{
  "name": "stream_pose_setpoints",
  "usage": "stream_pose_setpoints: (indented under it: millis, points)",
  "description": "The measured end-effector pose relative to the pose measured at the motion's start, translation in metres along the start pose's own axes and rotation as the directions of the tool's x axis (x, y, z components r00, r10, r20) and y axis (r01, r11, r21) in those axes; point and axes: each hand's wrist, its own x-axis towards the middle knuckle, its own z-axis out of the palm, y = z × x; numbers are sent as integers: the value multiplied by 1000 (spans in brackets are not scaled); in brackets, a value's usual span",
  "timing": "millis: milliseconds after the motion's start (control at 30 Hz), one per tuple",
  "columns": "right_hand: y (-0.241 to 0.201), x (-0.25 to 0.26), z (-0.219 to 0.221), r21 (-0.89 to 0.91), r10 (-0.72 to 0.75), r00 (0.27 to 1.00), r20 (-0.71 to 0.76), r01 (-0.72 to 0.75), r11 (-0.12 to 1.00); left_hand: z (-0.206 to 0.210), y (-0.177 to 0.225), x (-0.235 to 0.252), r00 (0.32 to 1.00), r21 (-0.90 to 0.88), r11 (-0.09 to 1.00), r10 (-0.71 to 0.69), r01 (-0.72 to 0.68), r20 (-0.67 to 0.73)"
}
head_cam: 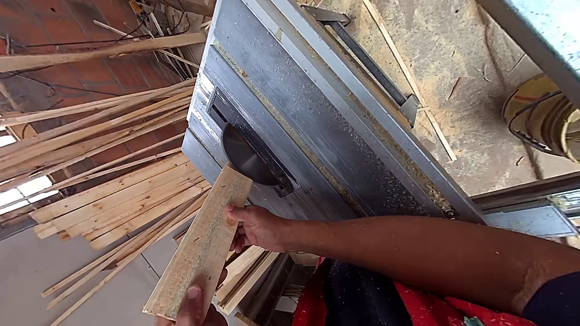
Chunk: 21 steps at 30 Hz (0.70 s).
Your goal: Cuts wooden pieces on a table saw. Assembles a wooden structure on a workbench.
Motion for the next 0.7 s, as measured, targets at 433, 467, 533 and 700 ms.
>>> stream_pose_setpoints:
  millis: [433, 467, 533, 700]
  points:
    - [8, 2, 7, -56, 1, 997, 74, 3, 998, -23, 1, 0, 999, 41, 999, -25, 24, 43]
    - [5, 0, 9, -45, -2, 999, 46, 4, 999, -20, 3, 1, 999, 42, 999, -18, 16, 45]
    - [3, -3, 5, -16, -4, 1000, 10, 4, 1000, -14, 5, 1, 998, 23, 1000, -18, 17, 52]
    - [0, -2, -1, 28, 9, 1000, -17, -9, 1000, -6, 4, 4, 996, 25, 1000, -11, 9, 90]
